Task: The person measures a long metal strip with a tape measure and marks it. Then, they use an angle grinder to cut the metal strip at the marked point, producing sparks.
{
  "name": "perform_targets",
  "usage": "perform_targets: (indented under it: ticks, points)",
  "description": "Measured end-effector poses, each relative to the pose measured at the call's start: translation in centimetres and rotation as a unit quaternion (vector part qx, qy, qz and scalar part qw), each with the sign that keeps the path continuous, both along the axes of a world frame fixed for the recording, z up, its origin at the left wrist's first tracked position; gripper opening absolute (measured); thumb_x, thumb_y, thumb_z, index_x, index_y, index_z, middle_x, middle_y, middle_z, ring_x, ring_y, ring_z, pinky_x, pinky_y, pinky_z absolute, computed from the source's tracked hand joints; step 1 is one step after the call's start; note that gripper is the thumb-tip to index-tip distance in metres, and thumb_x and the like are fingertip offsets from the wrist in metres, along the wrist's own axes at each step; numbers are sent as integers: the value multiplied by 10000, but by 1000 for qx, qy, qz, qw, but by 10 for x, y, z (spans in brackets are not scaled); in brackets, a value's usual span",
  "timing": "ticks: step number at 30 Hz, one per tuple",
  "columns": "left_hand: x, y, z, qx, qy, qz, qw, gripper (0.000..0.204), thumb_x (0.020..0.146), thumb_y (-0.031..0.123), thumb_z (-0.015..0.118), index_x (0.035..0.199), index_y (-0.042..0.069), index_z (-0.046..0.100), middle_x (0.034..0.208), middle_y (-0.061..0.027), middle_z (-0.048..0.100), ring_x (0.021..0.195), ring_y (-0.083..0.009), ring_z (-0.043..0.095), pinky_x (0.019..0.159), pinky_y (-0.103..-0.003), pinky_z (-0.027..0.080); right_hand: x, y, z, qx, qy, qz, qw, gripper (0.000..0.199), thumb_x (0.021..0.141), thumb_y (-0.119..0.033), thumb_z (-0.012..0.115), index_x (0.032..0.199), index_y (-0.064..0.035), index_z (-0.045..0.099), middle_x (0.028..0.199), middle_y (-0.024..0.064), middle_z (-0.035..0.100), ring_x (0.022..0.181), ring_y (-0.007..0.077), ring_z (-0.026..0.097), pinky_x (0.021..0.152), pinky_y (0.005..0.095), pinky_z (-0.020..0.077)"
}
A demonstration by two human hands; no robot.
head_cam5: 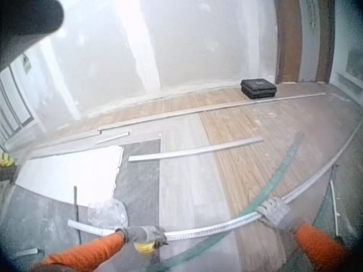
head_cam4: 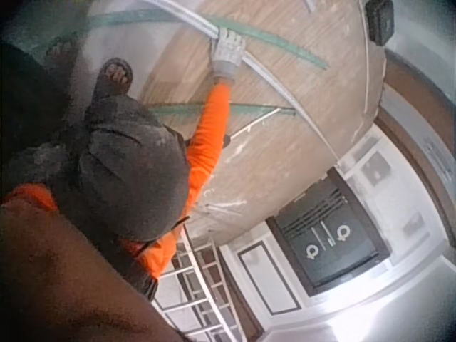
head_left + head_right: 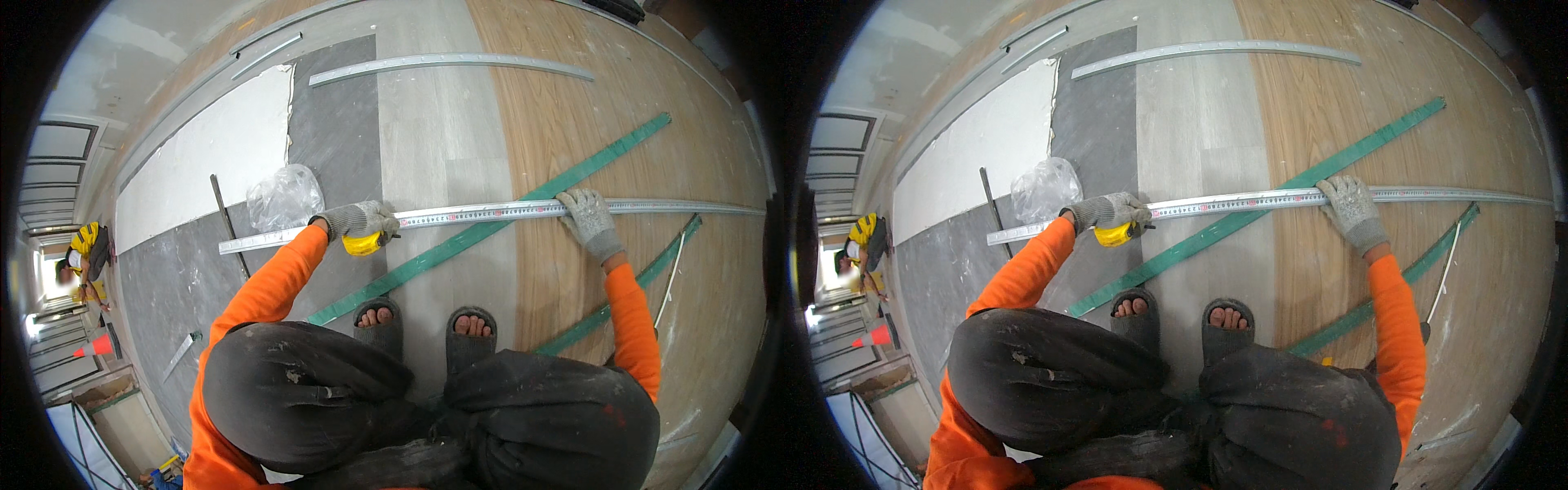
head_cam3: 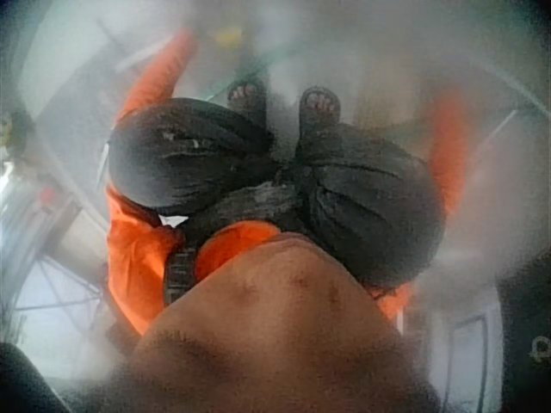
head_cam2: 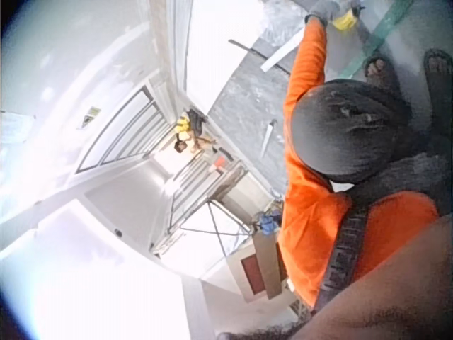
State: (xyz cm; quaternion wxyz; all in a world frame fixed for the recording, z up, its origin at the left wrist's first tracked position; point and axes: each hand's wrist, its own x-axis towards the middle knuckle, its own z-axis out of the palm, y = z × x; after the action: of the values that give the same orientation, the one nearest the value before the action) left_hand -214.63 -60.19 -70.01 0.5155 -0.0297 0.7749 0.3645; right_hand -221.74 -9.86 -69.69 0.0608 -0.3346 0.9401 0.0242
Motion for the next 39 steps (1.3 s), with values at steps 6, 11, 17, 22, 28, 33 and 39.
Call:
perform_targets:
  ticks: [6,11,17,22,28,33,39]
  points:
    - [-1,6,0,-16,-1,-8,1000,339,1022,338,608,1096,39,750,854,-29,723,743,-143,664,709,-336,539,17,-19,11,-76,-14,6,997,599,862,-346,757,1379,-112,565,1338,130,571,1288,334,510,1155,485,356]
    - [5,-9,-8,-20,-13,-3,1000,413,1020,385,577,1061,10,748,843,-47,722,754,-152,671,717,-358,538,33,-78,6,-148,-14,59,987,557,880,-348,739,1365,-123,584,1328,104,580,1310,317,502,1170,486,346]
    - [-10,8,8,-38,27,-68,997,428,1028,373,538,1002,-8,732,828,-61,715,765,-162,672,713,-356,536,67,-128,2,-220,-31,134,966,459,886,-302,718,1305,-135,632,1293,76,599,1288,288,521,1155,469,363]
    - [-4,-6,-15,2,42,-62,997,475,1047,412,520,1012,-15,724,873,-81,717,779,-194,676,756,-342,553,104,-137,-20,-273,-79,122,951,433,895,-260,710,1303,-135,635,1308,92,592,1277,298,522,1143,488,367]
    - [-7,5,-2,-42,60,-90,993,460,1034,422,552,1166,21,733,918,-100,737,866,-205,684,845,-358,543,158,-95,-63,-291,-114,-32,949,466,887,-282,715,1317,-131,618,1335,112,576,1305,319,499,1125,498,375]
    - [-11,13,18,-40,38,-76,996,400,1023,353,573,1035,-9,743,858,-88,743,792,-169,691,788,-327,542,188,-71,-66,-280,-58,-136,949,462,889,-266,705,1318,-126,606,1378,107,556,1331,313,485,1128,481,380]
    - [-11,5,7,-68,24,-59,996,410,1016,370,598,1006,-11,750,832,-80,733,749,-174,670,737,-338,541,197,-41,-64,-283,-6,-242,928,378,895,-239,698,1250,-116,663,1329,113,611,1297,316,526,1105,468,397]
